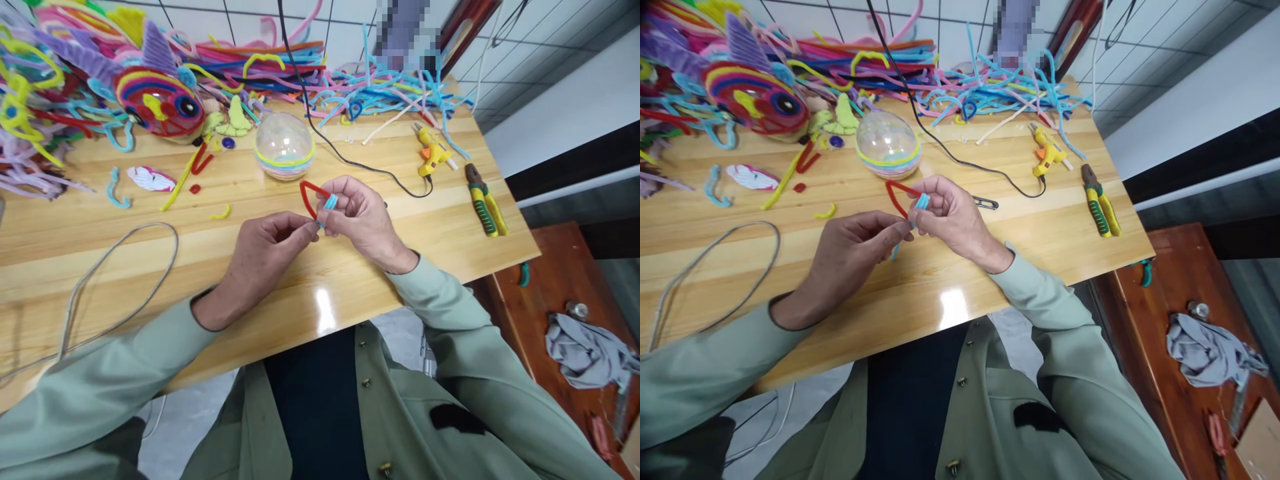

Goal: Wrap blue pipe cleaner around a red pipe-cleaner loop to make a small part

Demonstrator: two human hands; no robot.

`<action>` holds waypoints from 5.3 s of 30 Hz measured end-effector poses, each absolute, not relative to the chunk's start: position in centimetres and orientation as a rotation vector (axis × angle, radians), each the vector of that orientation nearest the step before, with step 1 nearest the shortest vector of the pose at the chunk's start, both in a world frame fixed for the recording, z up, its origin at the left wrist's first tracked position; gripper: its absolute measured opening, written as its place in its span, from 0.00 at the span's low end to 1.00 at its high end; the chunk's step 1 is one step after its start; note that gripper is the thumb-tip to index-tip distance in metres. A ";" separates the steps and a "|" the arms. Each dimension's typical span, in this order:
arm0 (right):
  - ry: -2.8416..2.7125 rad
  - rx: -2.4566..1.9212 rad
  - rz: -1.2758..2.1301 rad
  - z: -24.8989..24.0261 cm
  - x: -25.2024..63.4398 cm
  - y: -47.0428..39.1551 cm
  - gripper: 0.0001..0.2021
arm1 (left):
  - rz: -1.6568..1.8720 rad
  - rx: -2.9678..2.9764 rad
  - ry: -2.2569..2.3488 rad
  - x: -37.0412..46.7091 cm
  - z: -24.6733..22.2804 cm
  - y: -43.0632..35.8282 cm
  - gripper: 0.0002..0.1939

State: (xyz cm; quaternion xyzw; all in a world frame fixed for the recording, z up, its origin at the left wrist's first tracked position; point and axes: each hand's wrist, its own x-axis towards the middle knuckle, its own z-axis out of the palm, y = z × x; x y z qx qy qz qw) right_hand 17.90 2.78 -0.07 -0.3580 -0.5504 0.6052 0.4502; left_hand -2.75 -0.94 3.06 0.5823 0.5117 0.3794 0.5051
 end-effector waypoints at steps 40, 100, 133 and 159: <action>-1.333 -1.015 1.511 1.1 18.4 2.5 0.22 | 0.974 1.364 1.212 -2.4 1.6 -0.8 0.12; -1.497 -0.839 1.411 -1.7 18.2 3.7 0.21 | 1.185 0.969 0.958 -3.1 0.5 1.1 0.16; -1.873 -0.929 0.697 -1.9 19.1 3.2 0.06 | 1.164 1.033 0.890 -2.3 0.0 1.0 0.23; -1.943 -0.917 0.660 -0.7 19.0 3.2 0.05 | 1.165 1.138 0.976 -2.7 0.0 0.9 0.18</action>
